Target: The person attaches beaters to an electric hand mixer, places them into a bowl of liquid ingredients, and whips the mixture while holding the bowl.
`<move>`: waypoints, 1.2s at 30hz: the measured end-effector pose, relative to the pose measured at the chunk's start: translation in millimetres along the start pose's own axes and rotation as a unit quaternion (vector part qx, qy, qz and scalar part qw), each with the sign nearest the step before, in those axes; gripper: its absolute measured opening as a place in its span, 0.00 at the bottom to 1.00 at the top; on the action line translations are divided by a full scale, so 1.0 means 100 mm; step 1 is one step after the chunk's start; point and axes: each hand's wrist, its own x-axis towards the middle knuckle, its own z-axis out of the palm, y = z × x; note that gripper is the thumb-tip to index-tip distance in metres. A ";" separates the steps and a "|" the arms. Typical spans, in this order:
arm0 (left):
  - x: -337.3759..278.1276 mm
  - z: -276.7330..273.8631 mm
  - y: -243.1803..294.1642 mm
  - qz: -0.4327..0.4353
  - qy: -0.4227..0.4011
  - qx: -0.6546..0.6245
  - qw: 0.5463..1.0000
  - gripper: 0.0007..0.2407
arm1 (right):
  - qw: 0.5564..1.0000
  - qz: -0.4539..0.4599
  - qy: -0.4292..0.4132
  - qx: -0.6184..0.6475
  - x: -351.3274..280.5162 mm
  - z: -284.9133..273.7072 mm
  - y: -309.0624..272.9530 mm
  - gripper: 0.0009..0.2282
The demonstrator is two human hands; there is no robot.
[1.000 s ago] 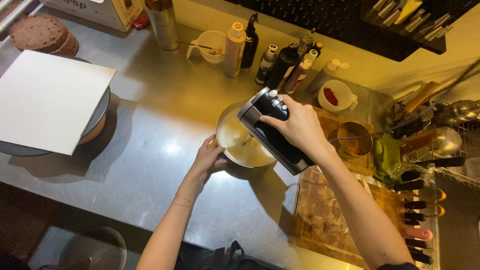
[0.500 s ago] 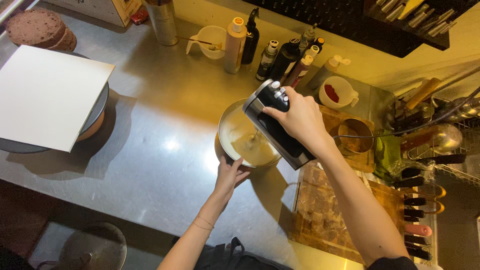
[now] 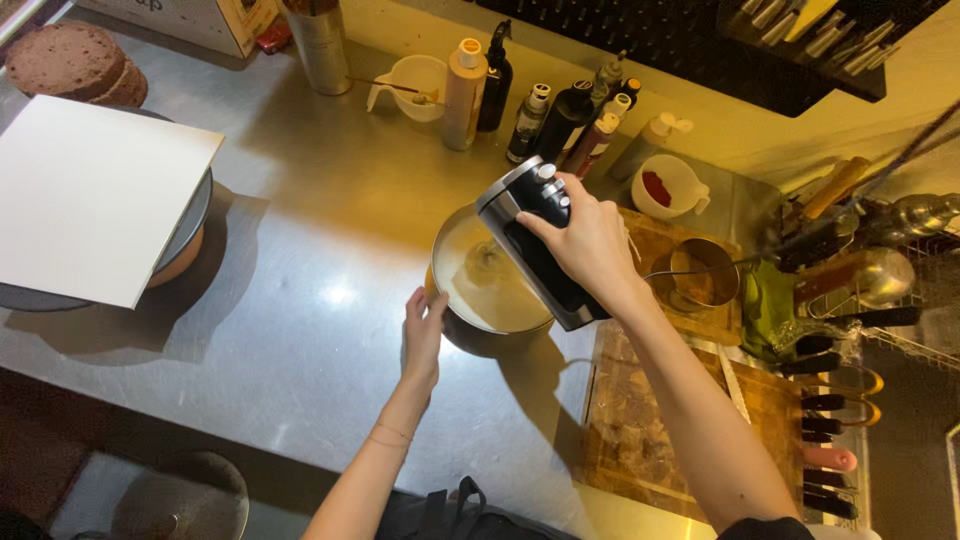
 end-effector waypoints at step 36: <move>-0.47 0.21 0.43 -0.117 -0.119 -0.054 0.985 0.30 | 0.999 -0.017 0.015 -0.031 0.15 0.14 -0.02 0.28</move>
